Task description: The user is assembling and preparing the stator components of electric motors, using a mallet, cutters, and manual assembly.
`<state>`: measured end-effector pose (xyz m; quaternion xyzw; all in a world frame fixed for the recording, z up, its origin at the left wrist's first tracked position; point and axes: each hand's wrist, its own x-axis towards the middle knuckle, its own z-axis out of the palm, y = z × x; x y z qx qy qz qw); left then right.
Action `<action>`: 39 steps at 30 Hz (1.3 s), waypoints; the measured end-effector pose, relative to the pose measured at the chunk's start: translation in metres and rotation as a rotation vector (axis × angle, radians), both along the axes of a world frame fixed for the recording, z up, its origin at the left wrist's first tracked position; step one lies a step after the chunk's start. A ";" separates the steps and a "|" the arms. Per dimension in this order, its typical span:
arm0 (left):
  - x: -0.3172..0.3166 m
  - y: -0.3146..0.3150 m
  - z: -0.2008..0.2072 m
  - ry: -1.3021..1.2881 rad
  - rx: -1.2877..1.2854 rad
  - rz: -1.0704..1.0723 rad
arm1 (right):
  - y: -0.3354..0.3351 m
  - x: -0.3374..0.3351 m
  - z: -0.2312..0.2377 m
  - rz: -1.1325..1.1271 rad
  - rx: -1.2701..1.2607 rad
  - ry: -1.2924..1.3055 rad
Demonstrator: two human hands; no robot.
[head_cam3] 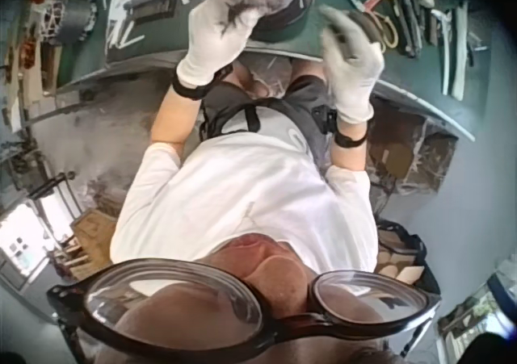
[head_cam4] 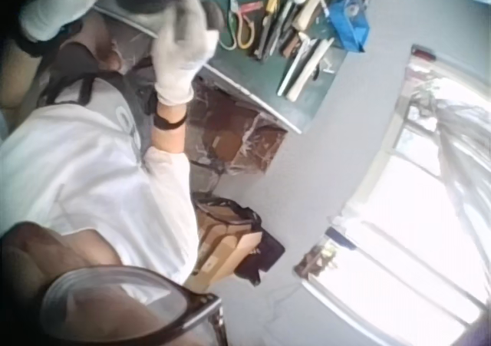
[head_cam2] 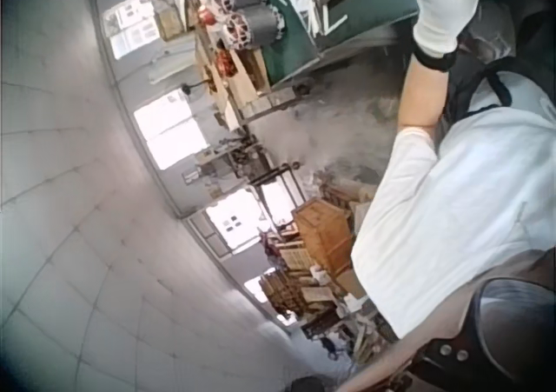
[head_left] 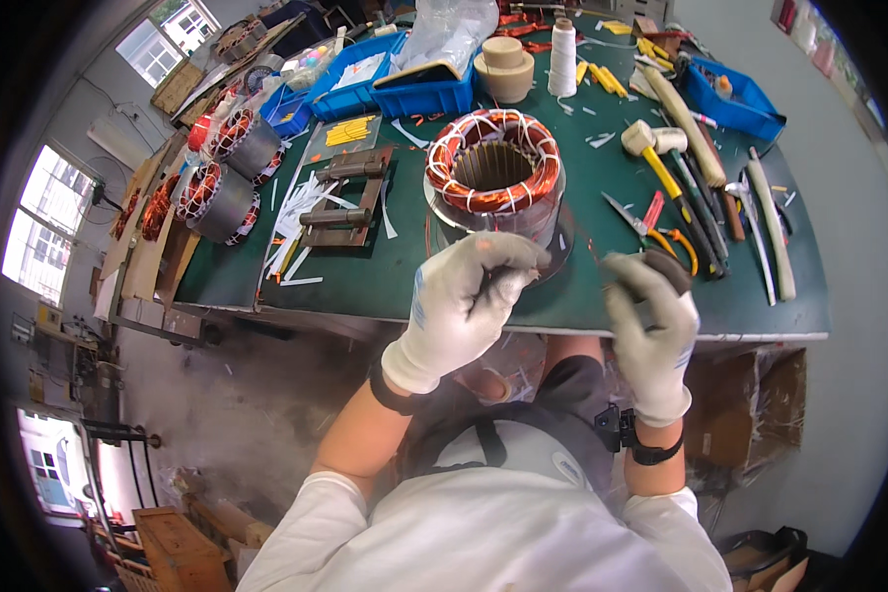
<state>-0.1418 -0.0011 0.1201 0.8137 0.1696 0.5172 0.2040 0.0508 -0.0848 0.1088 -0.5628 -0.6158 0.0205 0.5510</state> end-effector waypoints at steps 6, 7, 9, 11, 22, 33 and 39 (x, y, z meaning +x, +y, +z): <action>0.016 0.017 0.057 -0.225 -0.943 -0.406 | 0.038 0.130 -0.080 -0.384 -0.639 -0.526; 0.023 0.023 0.062 -0.233 -0.923 -0.435 | 0.037 0.140 -0.104 -0.396 -0.689 -0.735; 0.034 0.031 0.072 -0.139 -0.848 -0.454 | 0.040 0.121 -0.102 -0.479 -0.681 -0.831; 0.043 0.033 0.082 -0.190 -0.841 -0.481 | 0.044 0.122 -0.095 -0.532 -0.672 -0.834; 0.098 0.057 0.099 -0.327 -0.808 -0.613 | 0.008 0.113 0.062 -0.133 -0.293 0.059; 0.102 0.069 0.113 -0.352 -0.699 -0.496 | 0.025 0.098 0.161 -0.195 -0.140 -0.707; 0.099 0.070 0.114 -0.346 -0.719 -0.511 | 0.020 0.086 0.175 -0.227 -0.113 -0.846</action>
